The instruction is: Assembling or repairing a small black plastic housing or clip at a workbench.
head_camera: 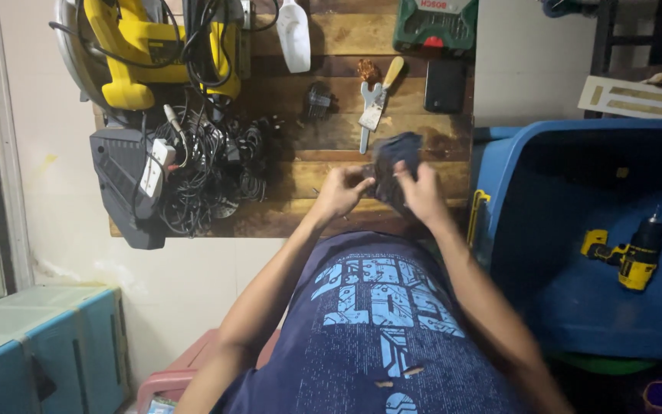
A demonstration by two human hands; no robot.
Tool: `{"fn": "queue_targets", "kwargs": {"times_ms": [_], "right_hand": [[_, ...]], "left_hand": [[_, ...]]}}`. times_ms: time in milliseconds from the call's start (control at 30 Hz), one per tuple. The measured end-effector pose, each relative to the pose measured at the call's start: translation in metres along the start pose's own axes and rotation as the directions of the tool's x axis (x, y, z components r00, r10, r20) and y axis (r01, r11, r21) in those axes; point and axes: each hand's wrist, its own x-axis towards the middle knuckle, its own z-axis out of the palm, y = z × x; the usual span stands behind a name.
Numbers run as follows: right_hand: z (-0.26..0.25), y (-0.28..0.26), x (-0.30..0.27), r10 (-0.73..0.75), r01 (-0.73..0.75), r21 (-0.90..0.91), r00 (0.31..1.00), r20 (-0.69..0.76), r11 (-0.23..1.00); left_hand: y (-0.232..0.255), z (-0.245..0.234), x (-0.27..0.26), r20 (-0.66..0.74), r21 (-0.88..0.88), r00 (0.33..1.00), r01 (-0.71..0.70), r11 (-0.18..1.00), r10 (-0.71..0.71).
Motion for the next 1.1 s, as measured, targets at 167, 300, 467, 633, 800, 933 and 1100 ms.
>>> {"fn": "queue_targets", "kwargs": {"times_ms": [167, 300, 467, 633, 800, 933, 1100], "right_hand": [[0.011, 0.056, 0.015, -0.098, 0.093, -0.217, 0.995, -0.015, 0.972], [-0.034, 0.085, 0.029, 0.234, -0.267, -0.088, 0.933, -0.275, 0.96], [-0.083, 0.061, 0.019, 0.168, -0.146, 0.091, 0.936, -0.308, 0.985], [-0.066, 0.12, 0.013, 0.055, -0.069, -0.028, 0.938, -0.343, 0.997], [-0.056, 0.124, -0.01, 0.146, -0.188, -0.098, 0.931, -0.333, 0.977], [-0.061, 0.135, -0.027, 0.192, -0.222, -0.052, 0.921, -0.338, 0.974], [-0.068, 0.13, -0.039, 0.206, -0.2, 0.048, 0.934, -0.293, 0.979]], "left_hand": [[-0.01, 0.002, 0.002, 0.09, -0.07, 0.983, -0.156, 0.985, 0.162], [-0.025, 0.003, 0.011, 0.039, 0.088, 0.986, -0.166, 0.982, 0.163], [-0.057, 0.016, 0.054, 0.035, 0.341, 0.987, -0.16, 0.927, 0.157], [-0.039, 0.048, 0.085, 0.14, 0.57, 0.969, -0.247, 0.784, 0.203], [-0.129, 0.103, 0.161, 0.222, 0.874, 0.932, -0.32, 0.365, 0.287], [-0.064, 0.103, 0.133, 0.274, 0.858, 0.93, -0.351, 0.375, 0.244], [-0.03, 0.102, 0.106, 0.388, 0.874, 0.911, -0.412, 0.257, 0.142]]}}
